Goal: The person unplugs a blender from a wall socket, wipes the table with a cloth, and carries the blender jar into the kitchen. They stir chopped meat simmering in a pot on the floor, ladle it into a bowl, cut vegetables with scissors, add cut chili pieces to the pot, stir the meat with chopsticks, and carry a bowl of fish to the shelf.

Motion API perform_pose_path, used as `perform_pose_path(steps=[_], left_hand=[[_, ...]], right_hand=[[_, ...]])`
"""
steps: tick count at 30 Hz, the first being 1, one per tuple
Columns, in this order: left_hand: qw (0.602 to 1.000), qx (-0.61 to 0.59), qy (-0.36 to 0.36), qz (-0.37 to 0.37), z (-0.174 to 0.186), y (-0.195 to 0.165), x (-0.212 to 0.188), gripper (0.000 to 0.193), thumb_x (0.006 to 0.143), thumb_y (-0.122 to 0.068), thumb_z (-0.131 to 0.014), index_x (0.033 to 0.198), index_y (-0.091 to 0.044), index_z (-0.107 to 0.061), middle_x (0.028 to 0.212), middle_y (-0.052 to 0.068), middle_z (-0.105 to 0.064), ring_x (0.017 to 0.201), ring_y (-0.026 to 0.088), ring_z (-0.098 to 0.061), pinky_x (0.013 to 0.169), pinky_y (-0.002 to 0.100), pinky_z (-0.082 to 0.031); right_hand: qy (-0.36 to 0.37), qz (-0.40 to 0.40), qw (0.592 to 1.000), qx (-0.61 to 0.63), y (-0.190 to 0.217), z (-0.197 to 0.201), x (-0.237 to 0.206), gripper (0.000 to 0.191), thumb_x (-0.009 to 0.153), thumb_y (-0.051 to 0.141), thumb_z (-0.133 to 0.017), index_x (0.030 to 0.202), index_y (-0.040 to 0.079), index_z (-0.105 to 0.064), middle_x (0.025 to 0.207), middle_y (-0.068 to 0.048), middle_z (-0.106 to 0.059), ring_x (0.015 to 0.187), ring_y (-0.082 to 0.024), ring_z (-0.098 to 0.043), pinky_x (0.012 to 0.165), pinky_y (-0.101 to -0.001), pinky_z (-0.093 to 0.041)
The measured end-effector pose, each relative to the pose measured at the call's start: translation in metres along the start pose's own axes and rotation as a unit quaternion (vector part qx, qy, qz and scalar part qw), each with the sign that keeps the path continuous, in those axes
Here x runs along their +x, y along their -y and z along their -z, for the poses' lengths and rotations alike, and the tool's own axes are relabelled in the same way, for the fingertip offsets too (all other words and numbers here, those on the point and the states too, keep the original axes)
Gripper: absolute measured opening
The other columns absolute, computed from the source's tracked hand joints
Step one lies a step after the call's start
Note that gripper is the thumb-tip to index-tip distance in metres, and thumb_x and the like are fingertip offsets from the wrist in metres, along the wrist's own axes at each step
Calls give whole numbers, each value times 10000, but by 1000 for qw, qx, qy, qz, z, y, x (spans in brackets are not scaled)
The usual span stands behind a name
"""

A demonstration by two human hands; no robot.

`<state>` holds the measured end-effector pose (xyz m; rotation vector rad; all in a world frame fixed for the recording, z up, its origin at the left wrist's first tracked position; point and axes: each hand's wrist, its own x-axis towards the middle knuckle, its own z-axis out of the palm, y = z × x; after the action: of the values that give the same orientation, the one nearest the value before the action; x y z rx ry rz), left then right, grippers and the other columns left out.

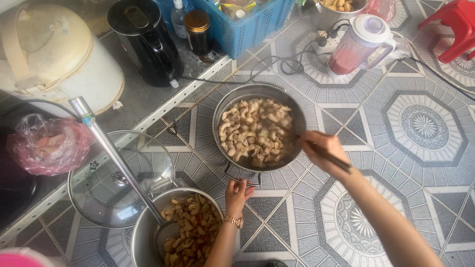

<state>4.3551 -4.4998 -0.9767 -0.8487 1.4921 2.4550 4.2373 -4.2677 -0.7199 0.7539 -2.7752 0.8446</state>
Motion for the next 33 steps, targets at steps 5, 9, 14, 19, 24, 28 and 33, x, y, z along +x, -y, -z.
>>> perform_pose_path(steps=[5, 9, 14, 19, 24, 28, 33], left_hand=[[1000, -7, -4, 7, 1, 3, 1, 204, 981, -214, -621, 1051, -31, -565, 1000, 97, -713, 874, 260, -795, 775, 362, -681], [1000, -8, -3, -13, 1, 6, 0, 223, 973, -233, -634, 1028, -28, -565, 977, 110, -722, 860, 268, -793, 757, 364, -684], [1000, -12, -4, -15, 1, 4, -1, 251, 954, -268, -641, 1025, -35, -582, 986, 99, -726, 866, 255, -799, 748, 364, -640], [1000, -16, -3, -6, 4, 4, -4, 248, 972, -257, -639, 1056, -29, -591, 979, 101, -706, 900, 269, -796, 788, 361, -668], [1000, -7, 1, -8, 6, 8, -4, 250, 972, -251, -620, 1100, -37, -600, 1000, 78, -688, 934, 262, -791, 820, 359, -670], [1000, -15, 2, -9, 6, 10, -2, 254, 981, -241, -623, 1108, -22, -599, 1001, 93, -672, 935, 274, -786, 800, 367, -657], [1000, -16, 21, -17, 7, 9, -4, 248, 986, -249, -607, 1121, -41, -597, 1010, 88, -685, 955, 252, -786, 808, 350, -657]], right_hand=[[-33, -116, 987, 104, 6, 71, -10, 71, 933, 54, -661, 958, 1, -702, 839, -118, -768, 788, -178, -787, 666, -289, -619], [-72, -135, 985, 84, -14, 57, 13, 115, 982, 82, -664, 1014, -20, -705, 858, -130, -768, 801, -192, -779, 680, -302, -596], [-32, -181, 964, 190, -13, 4, 22, 158, 988, 110, -631, 1004, -18, -721, 844, -116, -783, 792, -184, -798, 674, -283, -621], [148, -206, 966, 50, 29, 55, 8, 160, 952, 172, -643, 994, 76, -765, 810, -65, -790, 717, -154, -790, 643, -286, -599], [212, -151, 955, 144, 47, 97, -2, 121, 822, 103, -728, 912, 59, -797, 753, -74, -822, 691, -146, -805, 633, -274, -649], [176, -120, 969, 125, 28, 65, 4, 127, 841, 112, -750, 942, 55, -803, 785, -77, -812, 725, -158, -779, 671, -287, -621], [48, -176, 977, 114, -4, 46, 8, 143, 887, 79, -737, 1006, 11, -779, 844, -116, -801, 792, -178, -787, 699, -295, -607]])
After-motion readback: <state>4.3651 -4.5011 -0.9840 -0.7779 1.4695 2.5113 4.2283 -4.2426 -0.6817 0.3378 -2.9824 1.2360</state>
